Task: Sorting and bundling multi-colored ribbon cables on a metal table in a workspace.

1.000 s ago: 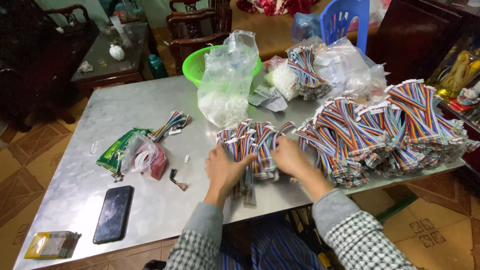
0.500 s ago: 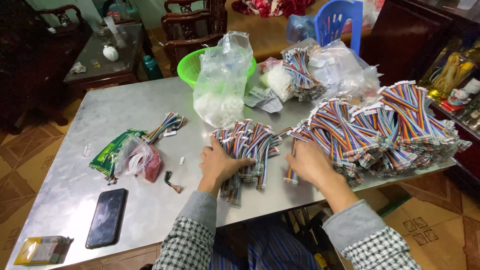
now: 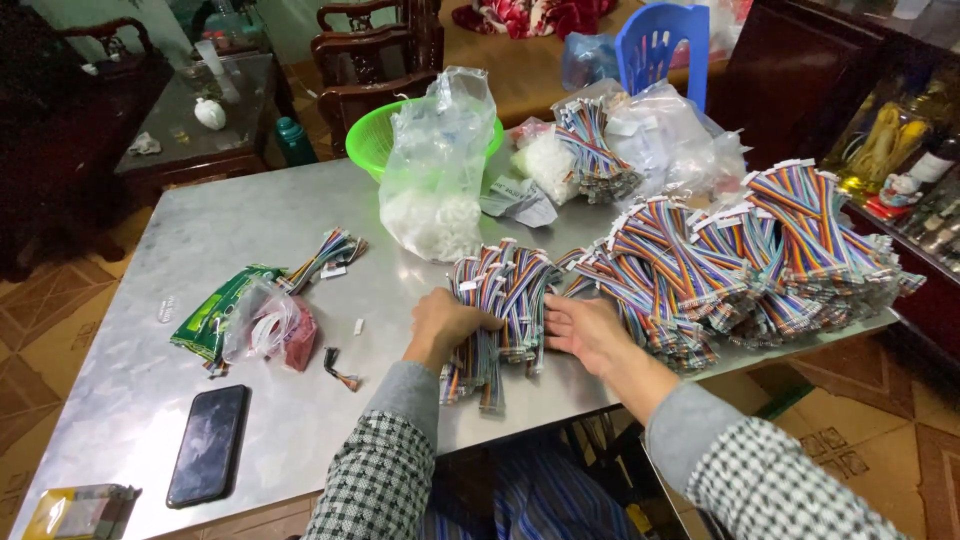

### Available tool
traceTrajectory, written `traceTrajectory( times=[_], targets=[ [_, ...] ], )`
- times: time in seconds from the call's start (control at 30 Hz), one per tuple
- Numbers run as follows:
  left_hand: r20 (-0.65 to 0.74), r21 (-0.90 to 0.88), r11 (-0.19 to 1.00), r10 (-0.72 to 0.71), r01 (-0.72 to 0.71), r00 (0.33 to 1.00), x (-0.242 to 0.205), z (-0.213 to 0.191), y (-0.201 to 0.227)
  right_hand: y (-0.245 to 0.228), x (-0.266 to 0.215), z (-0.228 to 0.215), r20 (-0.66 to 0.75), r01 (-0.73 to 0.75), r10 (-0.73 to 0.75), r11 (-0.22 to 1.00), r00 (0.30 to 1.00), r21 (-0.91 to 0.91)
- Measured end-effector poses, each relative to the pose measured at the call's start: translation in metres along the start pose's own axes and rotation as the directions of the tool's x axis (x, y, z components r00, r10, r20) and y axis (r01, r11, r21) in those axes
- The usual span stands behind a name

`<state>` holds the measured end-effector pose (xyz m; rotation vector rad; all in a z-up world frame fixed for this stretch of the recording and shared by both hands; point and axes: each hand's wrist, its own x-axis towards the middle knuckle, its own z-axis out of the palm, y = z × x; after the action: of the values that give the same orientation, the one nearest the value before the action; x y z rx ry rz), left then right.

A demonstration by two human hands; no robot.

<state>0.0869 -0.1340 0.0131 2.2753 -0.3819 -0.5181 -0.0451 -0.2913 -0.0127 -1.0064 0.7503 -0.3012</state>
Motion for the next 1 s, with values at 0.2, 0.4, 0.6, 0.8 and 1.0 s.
traceTrajectory(
  times=[0.2, 0.4, 0.6, 0.8, 1.0],
  targets=[
    [0.056, 0.216, 0.963, 0.155, -0.164, 0.986, -0.019, -0.029, 0.008, -0.024, -0.025, 0.004, -0.027, 0.069, -0.077, 0.967, 0.997, -0.244],
    [0.074, 0.087, 0.965, 0.242, -0.248, 0.968, 0.004, -0.011, 0.003, -0.006, 0.004, -0.004, -0.030, 0.045, -0.048, 0.996, 0.998, -0.077],
    [0.147, -0.152, 0.986, 0.096, -0.074, 0.984, -0.038, -0.017, 0.044, 0.039, 0.091, -0.023, -0.128, 0.103, -0.090, 0.990, 0.988, 0.101],
    [0.209, -0.210, 0.978, 0.028, 0.017, 0.977, -0.046, -0.019, 0.046, 0.032, 0.092, -0.016, -0.108, 0.051, -0.047, 0.998, 0.993, 0.035],
    [0.140, -0.135, 0.990, 0.053, -0.034, 0.989, -0.013, 0.008, 0.028, -0.006, -0.002, 0.050, -0.102, 0.099, -0.148, 0.920, 0.984, -0.378]
  ],
)
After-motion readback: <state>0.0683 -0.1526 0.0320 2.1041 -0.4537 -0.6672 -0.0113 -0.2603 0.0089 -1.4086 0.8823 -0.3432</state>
